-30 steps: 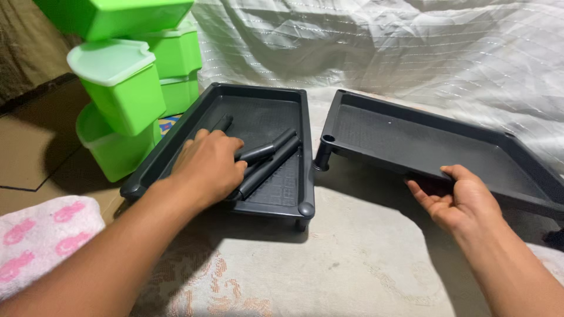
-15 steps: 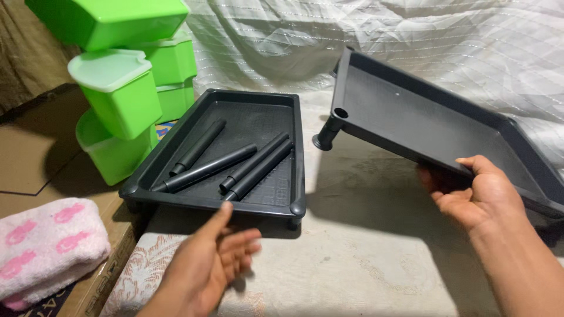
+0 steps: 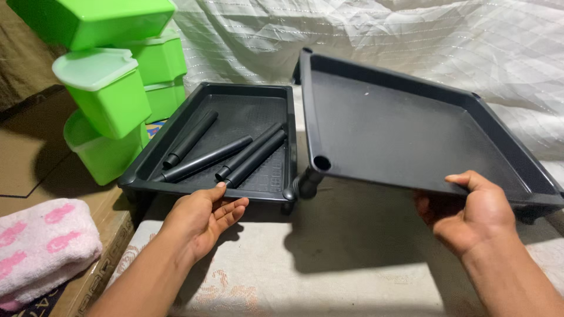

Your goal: The person disassembles a black plastic two-tier stand by removing the legs and separating the trays. They then wipe the surface of one tray with a pink and white cloth.

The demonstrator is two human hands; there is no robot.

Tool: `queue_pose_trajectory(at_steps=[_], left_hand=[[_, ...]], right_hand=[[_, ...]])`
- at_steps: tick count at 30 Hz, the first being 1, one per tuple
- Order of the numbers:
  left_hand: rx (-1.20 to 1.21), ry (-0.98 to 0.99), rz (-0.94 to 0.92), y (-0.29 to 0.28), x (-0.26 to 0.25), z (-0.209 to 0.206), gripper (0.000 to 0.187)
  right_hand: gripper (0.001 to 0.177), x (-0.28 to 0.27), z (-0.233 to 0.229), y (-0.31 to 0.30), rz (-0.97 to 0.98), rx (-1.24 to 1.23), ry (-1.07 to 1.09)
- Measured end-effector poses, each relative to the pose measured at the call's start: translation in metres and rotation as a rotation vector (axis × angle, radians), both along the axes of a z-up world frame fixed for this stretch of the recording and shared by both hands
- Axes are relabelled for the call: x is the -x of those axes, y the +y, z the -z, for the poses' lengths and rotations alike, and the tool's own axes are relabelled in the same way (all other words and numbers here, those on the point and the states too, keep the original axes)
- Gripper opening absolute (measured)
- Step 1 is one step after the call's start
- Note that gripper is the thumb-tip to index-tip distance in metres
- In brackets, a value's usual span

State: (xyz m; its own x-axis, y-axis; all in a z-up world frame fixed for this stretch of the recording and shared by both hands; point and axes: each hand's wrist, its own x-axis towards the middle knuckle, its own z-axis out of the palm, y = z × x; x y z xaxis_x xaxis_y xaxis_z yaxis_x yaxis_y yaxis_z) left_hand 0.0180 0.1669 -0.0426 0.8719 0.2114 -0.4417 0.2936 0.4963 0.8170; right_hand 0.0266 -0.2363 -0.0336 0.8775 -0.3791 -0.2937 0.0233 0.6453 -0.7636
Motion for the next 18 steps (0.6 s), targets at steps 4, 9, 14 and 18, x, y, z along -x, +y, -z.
queue_pose_trajectory(at_steps=[4,9,14,18], left_hand=[[-0.026,0.014,0.033,-0.002,0.007,0.001,0.033],[-0.066,0.017,0.175,-0.006,0.024,0.002,0.051],[-0.119,0.037,0.205,-0.019,0.047,-0.006,0.051],[-0.182,0.056,0.226,-0.028,0.055,-0.013,0.053]], right_hand=[[0.025,0.005,0.013,0.005,-0.029,0.020,0.018],[0.022,0.020,0.027,0.017,-0.056,0.092,0.076],[0.020,0.033,0.036,0.029,-0.022,0.113,0.093],[0.024,0.039,0.039,0.043,-0.062,0.062,0.034]])
